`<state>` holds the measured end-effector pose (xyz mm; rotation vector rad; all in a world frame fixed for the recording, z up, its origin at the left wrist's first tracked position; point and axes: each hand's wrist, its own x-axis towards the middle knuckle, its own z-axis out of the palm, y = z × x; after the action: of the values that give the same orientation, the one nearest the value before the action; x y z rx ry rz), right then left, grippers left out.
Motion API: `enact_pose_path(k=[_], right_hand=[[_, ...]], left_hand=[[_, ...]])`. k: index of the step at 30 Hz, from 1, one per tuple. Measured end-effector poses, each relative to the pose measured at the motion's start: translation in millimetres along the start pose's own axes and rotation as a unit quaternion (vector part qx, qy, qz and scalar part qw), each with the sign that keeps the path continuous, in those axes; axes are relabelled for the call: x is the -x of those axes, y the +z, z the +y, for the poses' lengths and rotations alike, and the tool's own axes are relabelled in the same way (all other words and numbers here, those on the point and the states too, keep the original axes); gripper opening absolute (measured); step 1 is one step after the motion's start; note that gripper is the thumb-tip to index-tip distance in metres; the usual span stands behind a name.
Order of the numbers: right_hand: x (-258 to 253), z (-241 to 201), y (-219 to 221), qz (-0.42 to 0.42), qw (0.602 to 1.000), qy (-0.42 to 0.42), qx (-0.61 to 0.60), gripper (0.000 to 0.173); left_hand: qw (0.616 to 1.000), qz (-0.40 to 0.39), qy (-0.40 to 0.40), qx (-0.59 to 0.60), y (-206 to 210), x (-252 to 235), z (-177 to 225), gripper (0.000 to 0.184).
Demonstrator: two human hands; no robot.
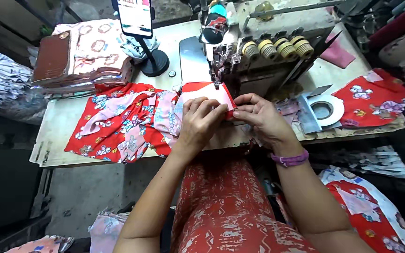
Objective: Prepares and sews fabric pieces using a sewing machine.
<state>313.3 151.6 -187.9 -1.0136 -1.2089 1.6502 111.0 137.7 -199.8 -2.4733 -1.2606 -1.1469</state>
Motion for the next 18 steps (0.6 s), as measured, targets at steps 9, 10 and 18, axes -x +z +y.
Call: enact_pose_path(k=[9,10,18], right_hand=[[5,-6,1,0.033,0.991,-0.04,0.12,0.034],[7,-7,2,0.025,0.992,-0.046,0.118,0.033],[18,-32,22,0.081,0.979,-0.103,0.155,0.038]], left_hand=[[0.998,-0.007,-0.011,0.056,-14,-14,13,0.009],[0.999,-0.014,-0.001,0.044,-11,-13,14,0.009],[0.997,-0.018,0.033,0.062,-10,-11,1,0.015]])
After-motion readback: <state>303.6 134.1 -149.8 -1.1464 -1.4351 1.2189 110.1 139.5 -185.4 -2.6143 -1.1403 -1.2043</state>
